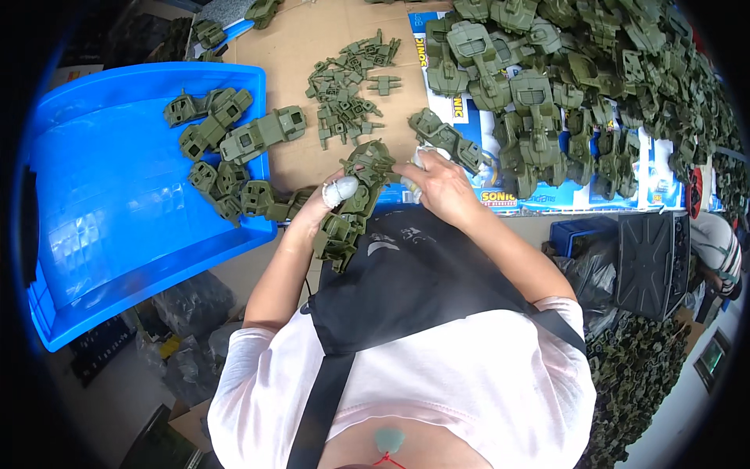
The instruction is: The person assembles small green plastic components by hand, picking up pieces from a table and snapping them together. The assembled units are then placed into a blue plastic bin. The process is repetitive, involving the handling of multiple identical parts throughout the clip.
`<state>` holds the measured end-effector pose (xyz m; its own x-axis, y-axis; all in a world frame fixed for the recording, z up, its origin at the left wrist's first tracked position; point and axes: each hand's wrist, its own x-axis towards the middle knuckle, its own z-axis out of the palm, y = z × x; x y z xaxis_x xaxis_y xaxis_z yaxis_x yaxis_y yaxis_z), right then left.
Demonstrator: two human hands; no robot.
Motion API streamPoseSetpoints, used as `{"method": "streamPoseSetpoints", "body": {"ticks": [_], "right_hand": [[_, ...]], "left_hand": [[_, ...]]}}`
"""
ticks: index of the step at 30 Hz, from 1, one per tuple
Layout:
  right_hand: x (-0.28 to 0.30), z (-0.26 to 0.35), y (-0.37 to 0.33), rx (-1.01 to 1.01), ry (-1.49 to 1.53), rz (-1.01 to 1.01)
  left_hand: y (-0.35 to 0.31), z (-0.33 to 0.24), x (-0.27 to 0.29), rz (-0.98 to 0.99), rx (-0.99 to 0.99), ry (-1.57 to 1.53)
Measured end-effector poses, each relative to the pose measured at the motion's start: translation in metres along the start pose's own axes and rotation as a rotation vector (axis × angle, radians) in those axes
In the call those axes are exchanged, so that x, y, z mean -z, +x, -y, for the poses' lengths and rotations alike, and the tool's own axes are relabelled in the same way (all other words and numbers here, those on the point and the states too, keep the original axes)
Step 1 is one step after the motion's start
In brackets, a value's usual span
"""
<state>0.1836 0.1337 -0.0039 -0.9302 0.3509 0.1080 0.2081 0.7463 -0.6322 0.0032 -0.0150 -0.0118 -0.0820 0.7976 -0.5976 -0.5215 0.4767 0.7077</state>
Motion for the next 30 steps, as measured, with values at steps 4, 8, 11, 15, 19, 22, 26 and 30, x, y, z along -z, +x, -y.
{"method": "streamPoseSetpoints", "body": {"ticks": [4, 8, 11, 15, 19, 22, 26, 30], "right_hand": [[0.003, 0.008, 0.000, -0.017, -0.014, 0.157], [0.013, 0.022, 0.004, 0.030, -0.116, 0.198], [0.008, 0.022, 0.004, 0.052, -0.121, 0.227], [-0.002, 0.014, 0.003, 0.095, -0.060, 0.198], [-0.011, 0.001, 0.006, 0.169, 0.025, 0.151], [-0.018, 0.000, 0.008, 0.181, 0.087, 0.116], [-0.020, 0.001, 0.015, 0.161, 0.105, 0.139], [-0.016, -0.005, 0.034, 0.177, 0.156, 0.138]], "left_hand": [[-0.006, 0.000, 0.001, 0.055, -0.058, 0.114], [-0.006, 0.002, 0.001, 0.075, -0.069, 0.208], [-0.008, 0.002, -0.003, 0.064, -0.077, 0.231], [-0.013, -0.005, -0.010, 0.055, -0.065, 0.255], [-0.016, -0.008, -0.016, 0.032, -0.083, 0.256], [-0.018, -0.007, -0.013, 0.015, -0.086, 0.299], [-0.019, -0.018, -0.010, -0.008, -0.030, 0.308], [-0.016, -0.016, -0.002, 0.002, -0.143, 0.252]]}}
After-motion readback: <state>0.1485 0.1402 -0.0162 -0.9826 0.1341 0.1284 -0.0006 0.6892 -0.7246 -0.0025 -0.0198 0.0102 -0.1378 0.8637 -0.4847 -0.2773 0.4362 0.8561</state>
